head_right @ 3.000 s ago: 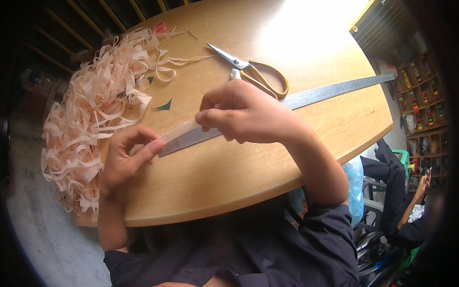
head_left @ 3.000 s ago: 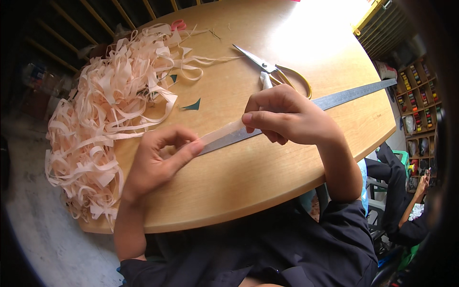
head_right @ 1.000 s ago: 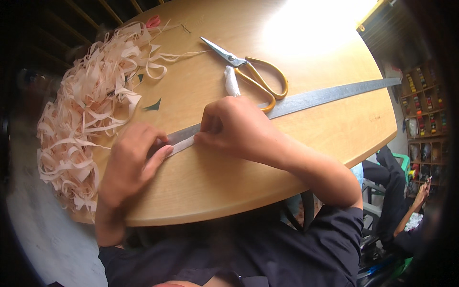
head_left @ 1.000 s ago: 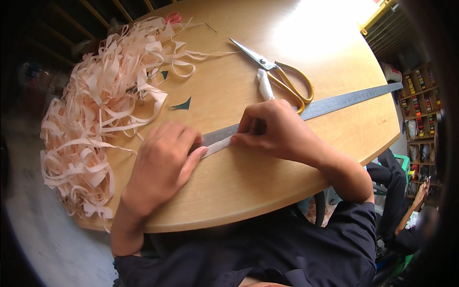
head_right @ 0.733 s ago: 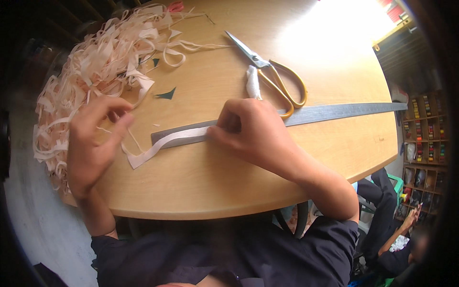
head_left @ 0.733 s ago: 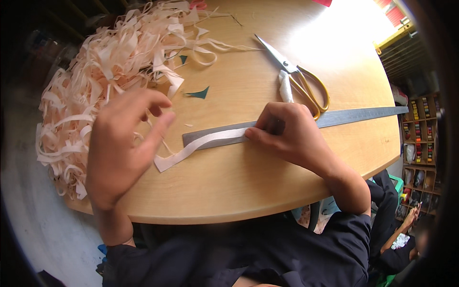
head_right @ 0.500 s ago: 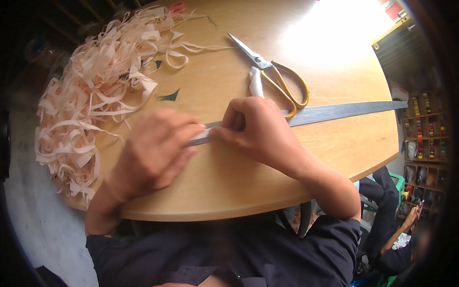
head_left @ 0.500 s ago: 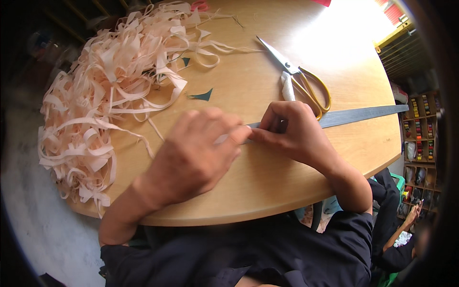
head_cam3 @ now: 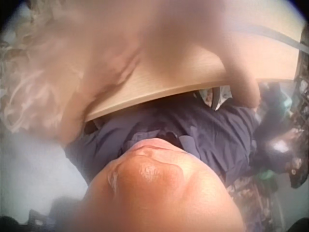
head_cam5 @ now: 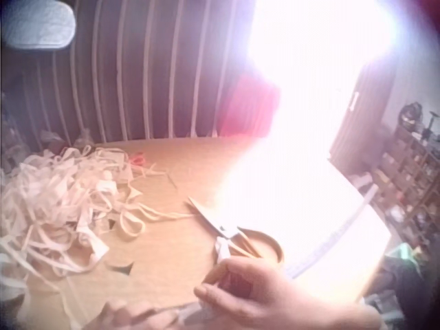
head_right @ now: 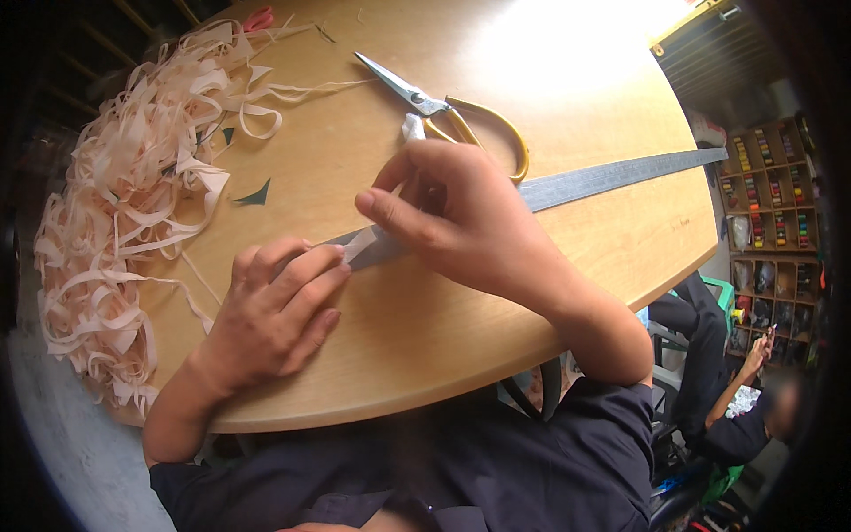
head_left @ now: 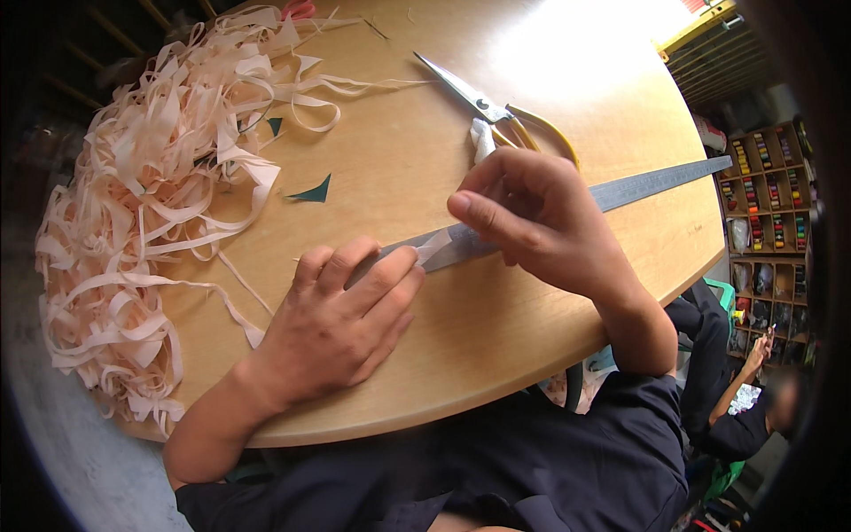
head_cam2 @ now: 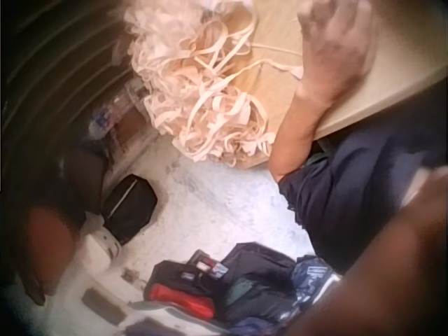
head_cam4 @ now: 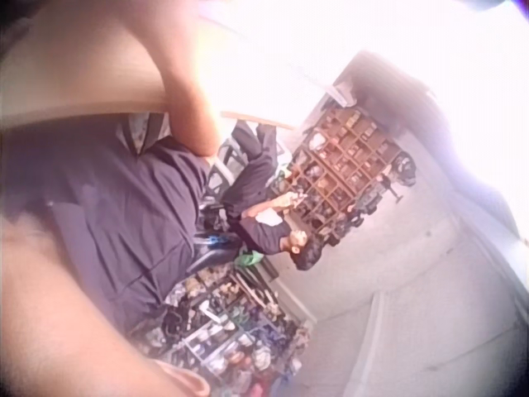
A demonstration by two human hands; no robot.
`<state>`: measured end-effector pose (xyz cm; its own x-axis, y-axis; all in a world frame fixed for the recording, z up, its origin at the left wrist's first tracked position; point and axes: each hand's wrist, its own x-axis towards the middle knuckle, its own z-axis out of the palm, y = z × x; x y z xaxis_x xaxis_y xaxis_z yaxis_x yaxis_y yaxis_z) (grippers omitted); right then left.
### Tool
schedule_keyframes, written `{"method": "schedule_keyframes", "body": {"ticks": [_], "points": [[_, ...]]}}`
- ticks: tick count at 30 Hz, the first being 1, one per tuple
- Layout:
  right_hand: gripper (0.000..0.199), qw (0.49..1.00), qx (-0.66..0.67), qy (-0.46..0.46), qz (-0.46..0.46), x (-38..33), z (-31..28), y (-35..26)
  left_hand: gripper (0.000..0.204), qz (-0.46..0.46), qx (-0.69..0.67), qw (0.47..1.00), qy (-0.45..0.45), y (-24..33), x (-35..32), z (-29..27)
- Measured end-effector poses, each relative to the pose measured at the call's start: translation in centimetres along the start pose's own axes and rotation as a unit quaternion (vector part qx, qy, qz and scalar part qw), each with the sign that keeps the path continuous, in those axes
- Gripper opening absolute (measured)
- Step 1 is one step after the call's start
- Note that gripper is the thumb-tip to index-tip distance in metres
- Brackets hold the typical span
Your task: The person measures and cuts a long strip of light-colored fabric into shorter pieces using a metal ruler and scissors. They repeatedly align the fabric against the ruler, cut it, and place the cut piece aside on the table.
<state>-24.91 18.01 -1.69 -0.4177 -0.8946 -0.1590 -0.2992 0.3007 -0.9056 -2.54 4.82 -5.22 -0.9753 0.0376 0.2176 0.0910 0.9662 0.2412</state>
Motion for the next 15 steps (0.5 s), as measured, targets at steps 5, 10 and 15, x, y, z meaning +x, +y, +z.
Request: {"method": "schedule_keyframes", "body": {"ticks": [5, 10, 15], "points": [[0.018, 0.997, -0.003, 0.06, -0.055, -0.15, -0.21, 0.25, 0.061, -0.001, 0.023, 1.0, -0.017, 0.25, 0.18, -0.15], [0.015, 0.988, -0.056, 0.08, -0.12, -0.14, 0.0, 0.44, 0.054, 0.004, 0.028, 0.999, -0.015, 0.12, 0.43, -0.16], [0.011, 0.985, -0.078, 0.082, -0.13, -0.34, 0.13, 0.47, 0.052, 0.012, 0.029, 0.999, -0.019, 0.17, 0.32, -0.1]]}}
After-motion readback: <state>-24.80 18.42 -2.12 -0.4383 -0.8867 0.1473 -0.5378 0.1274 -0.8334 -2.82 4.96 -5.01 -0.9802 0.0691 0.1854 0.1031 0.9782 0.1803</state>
